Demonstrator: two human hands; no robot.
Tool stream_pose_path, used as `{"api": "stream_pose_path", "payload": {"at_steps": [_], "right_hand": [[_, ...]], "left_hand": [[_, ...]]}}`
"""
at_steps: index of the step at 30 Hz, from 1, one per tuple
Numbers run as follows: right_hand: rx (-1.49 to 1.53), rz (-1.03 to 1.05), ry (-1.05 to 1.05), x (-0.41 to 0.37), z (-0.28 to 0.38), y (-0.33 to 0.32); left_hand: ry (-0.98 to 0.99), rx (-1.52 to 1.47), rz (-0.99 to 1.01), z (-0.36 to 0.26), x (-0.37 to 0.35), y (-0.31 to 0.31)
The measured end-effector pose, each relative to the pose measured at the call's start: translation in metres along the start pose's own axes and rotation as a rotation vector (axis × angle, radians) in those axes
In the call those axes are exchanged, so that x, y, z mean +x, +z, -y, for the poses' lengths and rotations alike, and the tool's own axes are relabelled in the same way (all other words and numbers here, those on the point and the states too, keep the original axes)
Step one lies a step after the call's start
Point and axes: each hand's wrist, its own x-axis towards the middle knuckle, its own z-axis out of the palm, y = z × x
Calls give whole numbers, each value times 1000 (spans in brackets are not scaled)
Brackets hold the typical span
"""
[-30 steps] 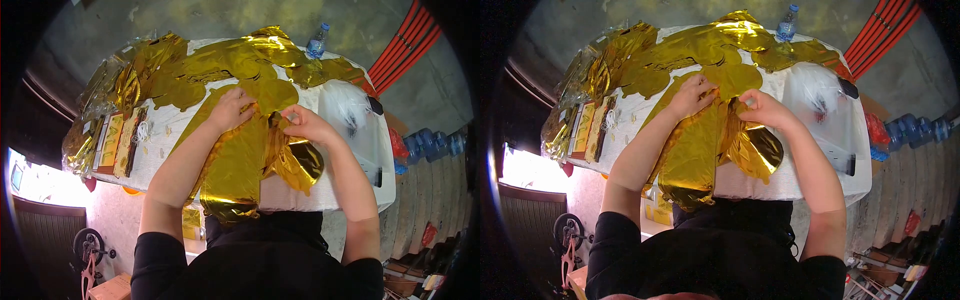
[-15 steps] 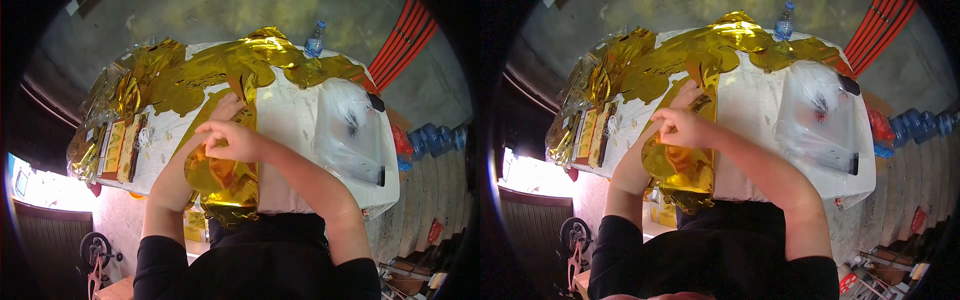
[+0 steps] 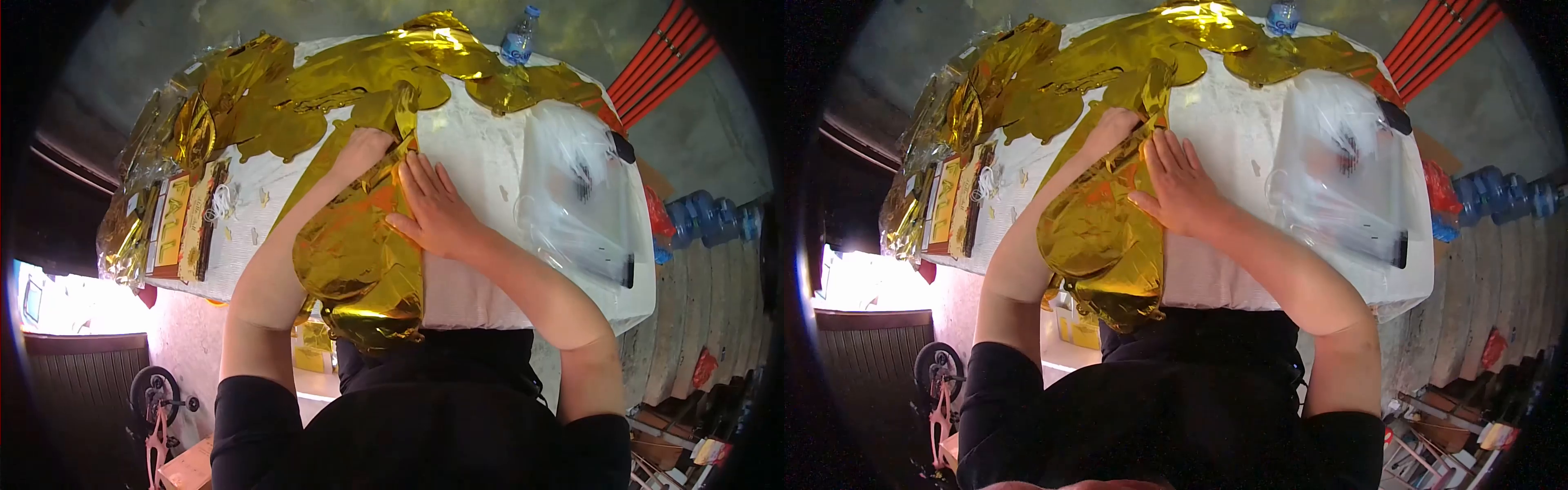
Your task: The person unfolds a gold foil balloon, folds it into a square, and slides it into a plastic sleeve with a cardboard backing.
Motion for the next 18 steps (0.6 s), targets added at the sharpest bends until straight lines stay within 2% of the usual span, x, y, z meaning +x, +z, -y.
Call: {"api": "stream_pose_path", "payload": {"at_steps": [1, 12, 14, 18], "right_hand": [[-14, -2, 17, 0, 4, 1], [-58, 45, 37, -2, 13, 0], [-66, 58, 26, -2, 12, 0], [-70, 24, 16, -3, 13, 2]], "left_hand": [[3, -5, -48, -3, -2, 1], [-71, -29, -10, -11, -4, -6], [-196, -62, 100, -16, -2, -11], [-169, -9, 114, -18, -2, -13]]}}
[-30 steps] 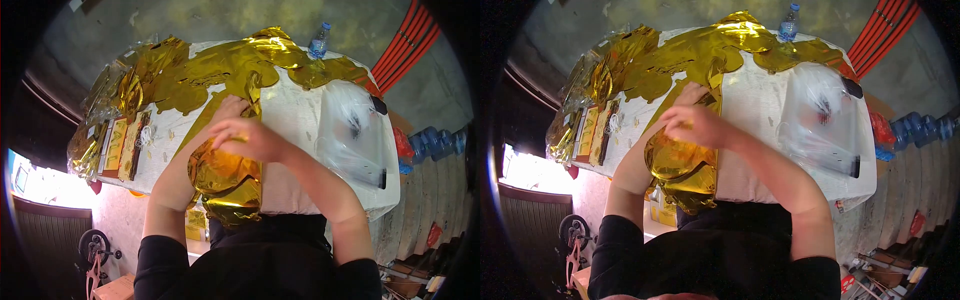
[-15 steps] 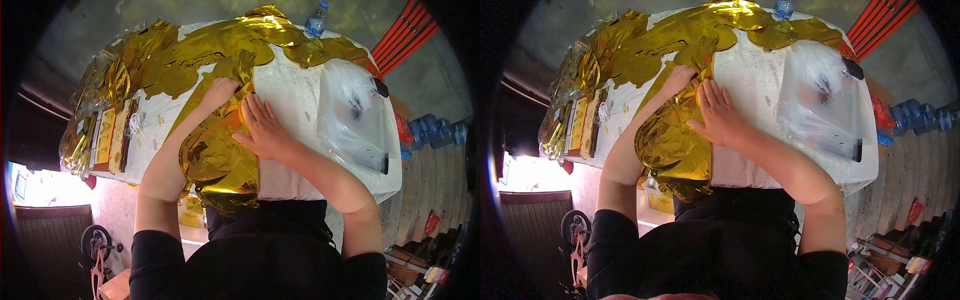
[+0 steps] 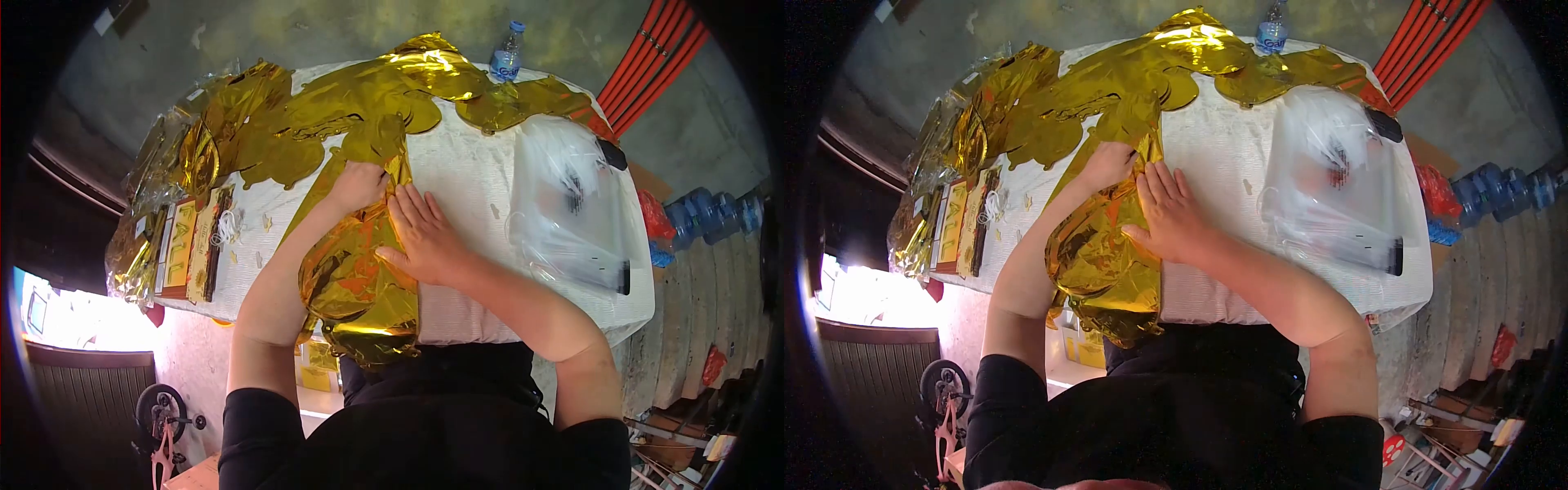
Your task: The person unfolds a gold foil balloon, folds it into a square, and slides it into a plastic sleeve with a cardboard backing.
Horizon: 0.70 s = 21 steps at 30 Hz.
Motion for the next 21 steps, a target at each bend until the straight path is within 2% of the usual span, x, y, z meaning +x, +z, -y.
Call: {"api": "stream_pose_path", "payload": {"at_steps": [2, 6, 7, 8, 10, 11, 13, 14, 16, 18, 19, 21], "right_hand": [[5, -9, 0, 0, 1, 0], [9, -36, -8, -1, 1, 0], [-1, -31, -9, -1, 2, -2], [-12, -27, -12, -1, 2, -2], [10, -34, -8, -2, 2, -1], [29, -39, -8, -2, 2, 0], [26, -42, -6, -2, 2, 0], [15, -42, -10, -2, 2, 0], [4, -31, -4, -2, 3, -2], [-10, -21, -6, -1, 4, -3], [-8, -28, -7, -2, 4, -3], [-9, -37, -4, -2, 4, -3]], "left_hand": [[-52, 32, 104, -5, 2, -7], [-151, -49, 150, -9, 5, -25], [-223, -353, 107, -9, 5, -38], [-295, -656, 61, -4, 6, -46], [-368, -878, -141, 30, 14, -45], [-369, -873, -135, 52, 17, -45], [-422, -1065, -580, 86, 20, -45], [-425, -1063, -576, 70, 19, -48], [-80, -550, -474, 30, 12, -45], [278, -295, -310, -1, 9, -40], [274, -293, -313, -3, 9, -33], [214, -239, -153, -2, 10, -19]]}}
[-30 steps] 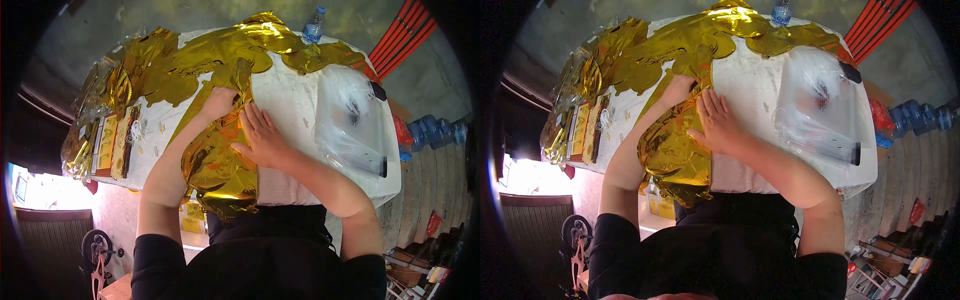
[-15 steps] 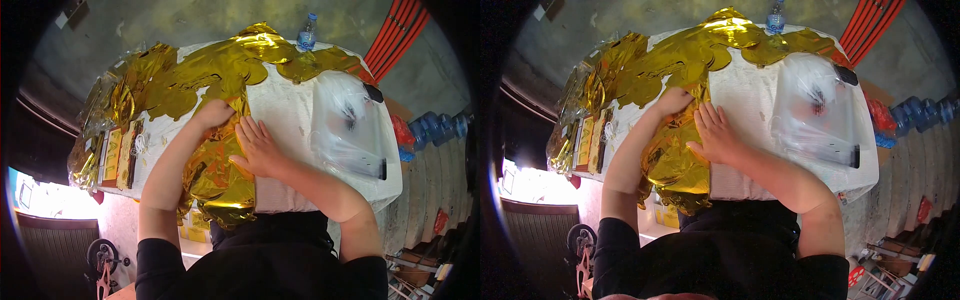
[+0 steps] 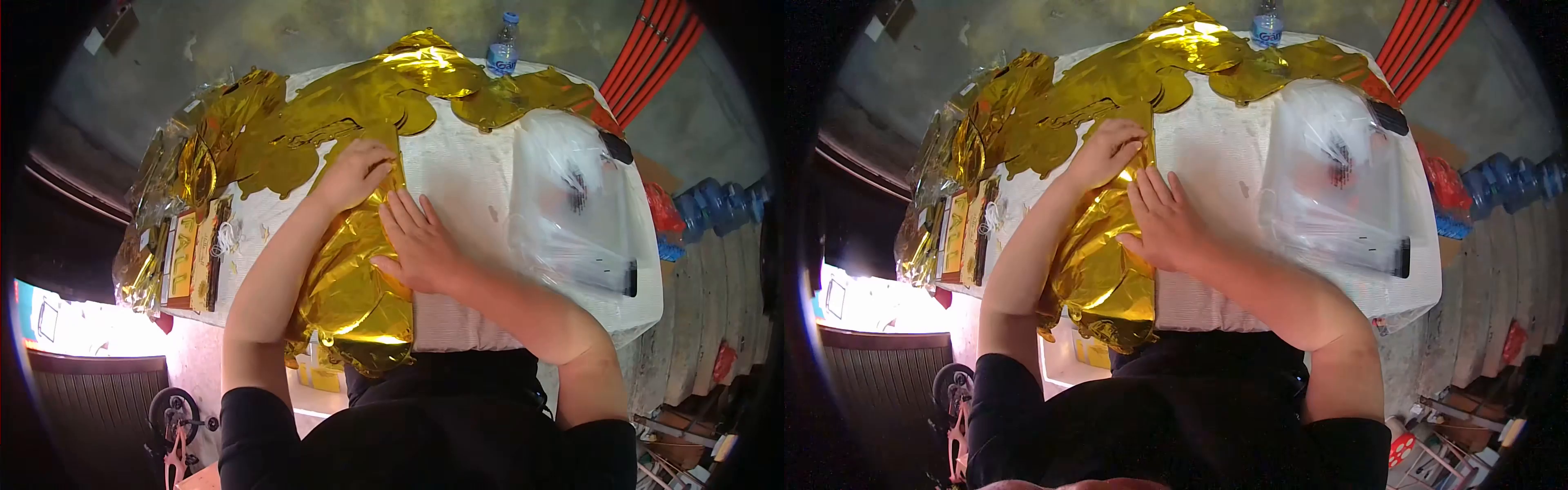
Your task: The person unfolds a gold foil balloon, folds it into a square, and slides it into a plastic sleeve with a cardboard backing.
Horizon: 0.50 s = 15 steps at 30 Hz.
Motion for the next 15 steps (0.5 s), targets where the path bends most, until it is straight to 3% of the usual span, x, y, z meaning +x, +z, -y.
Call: {"api": "stream_pose_path", "payload": {"at_steps": [15], "right_hand": [[78, 21, -52, 3, 3, 0]], "left_hand": [[-50, -35, 27, 15, -2, 10]]}}
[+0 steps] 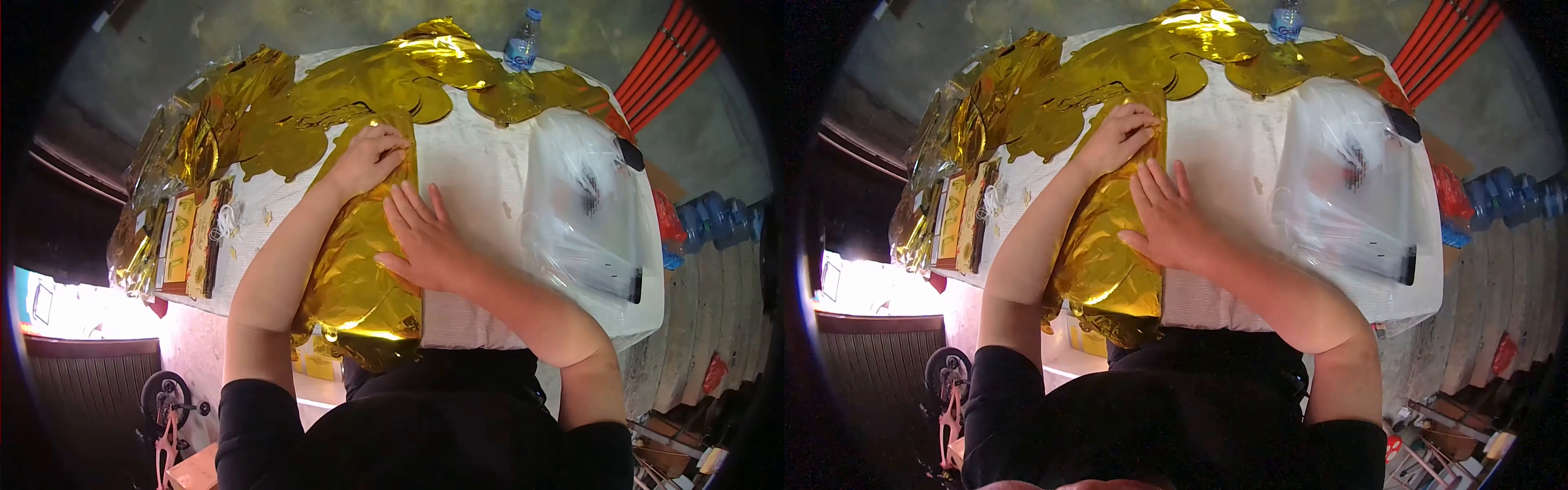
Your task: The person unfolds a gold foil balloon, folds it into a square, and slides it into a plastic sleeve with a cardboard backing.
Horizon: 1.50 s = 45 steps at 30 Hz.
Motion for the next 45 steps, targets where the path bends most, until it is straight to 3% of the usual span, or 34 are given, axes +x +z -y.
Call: {"api": "stream_pose_path", "payload": {"at_steps": [18, 22, 24, 34, 39, 45], "right_hand": [[21, -23, -83, 2, 0, 2], [9, -21, -83, 3, 1, 2], [-16, -11, -87, 2, 1, 1], [-4, -34, -109, 4, 0, 0], [-8, -30, -103, 4, 0, 0], [16, -70, -124, 5, -1, 0]], "left_hand": [[5, 44, -38, -4, 1, 0], [21, 72, 47, -4, 8, -5], [-9, 80, -33, -9, 12, -3], [-97, 176, 19, -11, 16, -14], [-222, 250, 11, -18, -22, -61], [-457, 249, -63, -69, -105, -110]]}}
